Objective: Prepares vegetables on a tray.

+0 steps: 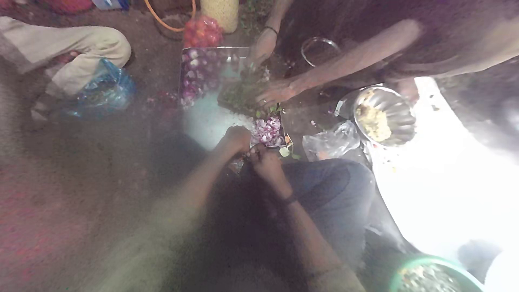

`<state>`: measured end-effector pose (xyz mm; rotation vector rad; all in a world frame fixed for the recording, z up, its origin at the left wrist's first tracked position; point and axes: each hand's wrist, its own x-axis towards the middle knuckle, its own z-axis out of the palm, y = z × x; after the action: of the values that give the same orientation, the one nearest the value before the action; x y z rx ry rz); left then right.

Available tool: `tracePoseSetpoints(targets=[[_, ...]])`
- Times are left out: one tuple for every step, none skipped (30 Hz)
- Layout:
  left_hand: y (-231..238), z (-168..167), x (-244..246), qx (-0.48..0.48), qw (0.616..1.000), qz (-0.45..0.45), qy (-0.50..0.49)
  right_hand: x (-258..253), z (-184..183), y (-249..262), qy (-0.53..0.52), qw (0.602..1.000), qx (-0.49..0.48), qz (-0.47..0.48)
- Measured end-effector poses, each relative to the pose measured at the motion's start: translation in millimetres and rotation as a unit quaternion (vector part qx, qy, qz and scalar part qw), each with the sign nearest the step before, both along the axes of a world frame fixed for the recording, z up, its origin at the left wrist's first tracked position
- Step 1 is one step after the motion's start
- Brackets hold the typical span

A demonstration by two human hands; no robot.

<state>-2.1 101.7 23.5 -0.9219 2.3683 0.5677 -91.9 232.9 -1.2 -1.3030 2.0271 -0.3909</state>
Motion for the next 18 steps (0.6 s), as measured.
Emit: tracePoseSetpoints(targets=[[0.1, -0.2, 0.3, 0.0, 1.0, 0.002, 0.001, 0.4, 0.1, 0.0, 0.001, 1.0, 0.0, 0.0], [0.1, -0.3, 0.3, 0.001, 1.0, 0.004, 0.001, 0.5, 0.0, 0.2, 0.0, 1.0, 0.001, -0.001], [0.1, 0.0, 0.0, 0.002, 1.0, 0.005, 0.0, 0.5, -0.7, 0.4, 0.001, 1.0, -0.001, 0.0], [-0.1, 0.5, -0.4, 0.002, 1.0, 0.006, -0.003, 0.4, -2.1, 0.6, 0.001, 1.0, -0.006, -0.001], [-0.2, 0.9, -0.8, 0.003, 1.0, 0.005, -0.006, 0.2, -2.9, 0.8, 0.001, 1.0, -0.008, 0.0], [-0.4, 1.4, -1.0, 0.004, 1.0, 0.005, -0.007, 0.0, -2.9, 0.7, 0.0, 1.0, -0.009, 0.001], [-0.4, 1.9, -1.0, 0.004, 1.0, 0.005, -0.008, -0.1, -2.5, 0.5, 0.0, 1.0, -0.008, 0.002], [0.0, 2.1, -0.8, 0.004, 1.0, 0.004, -0.007, 0.0, -2.2, 0.7, 0.002, 1.0, -0.006, 0.002], [0.2, 2.0, -0.7, 0.003, 1.0, 0.004, -0.007, 0.0, -2.0, 0.8, 0.002, 1.0, -0.006, 0.002], [0.5, 1.3, -0.8, 0.002, 1.0, 0.003, -0.006, -0.1, -2.1, 1.1, 0.0, 1.0, -0.007, 0.002], [0.5, 0.9, -0.9, 0.002, 1.0, 0.003, -0.006, -0.1, -2.3, 1.2, 0.0, 1.0, -0.009, 0.001], [0.5, 0.7, -0.8, 0.002, 1.0, 0.002, -0.006, -0.1, -2.3, 1.2, 0.0, 1.0, -0.009, 0.001], [0.3, 0.5, -0.7, 0.002, 1.0, 0.002, -0.005, 0.1, -2.5, 1.0, 0.0, 1.0, -0.01, 0.002], [0.1, 0.2, -0.6, 0.003, 1.0, 0.001, -0.005, 0.1, -2.4, 0.8, 0.0, 1.0, -0.009, 0.002], [-0.1, 0.1, -0.6, 0.003, 1.0, 0.001, -0.004, 0.1, -2.4, 0.6, 0.0, 1.0, -0.008, 0.003], [0.0, -0.1, -0.7, 0.003, 1.0, 0.002, -0.004, 0.1, -2.4, 0.6, 0.001, 1.0, -0.006, 0.003], [0.1, 0.1, -0.7, 0.002, 1.0, 0.003, -0.003, -0.1, -2.5, 0.4, 0.003, 1.0, -0.006, 0.004], [0.4, 0.6, -0.7, 0.003, 1.0, 0.004, -0.003, 0.0, -2.5, 0.6, 0.003, 1.0, -0.005, 0.004]])
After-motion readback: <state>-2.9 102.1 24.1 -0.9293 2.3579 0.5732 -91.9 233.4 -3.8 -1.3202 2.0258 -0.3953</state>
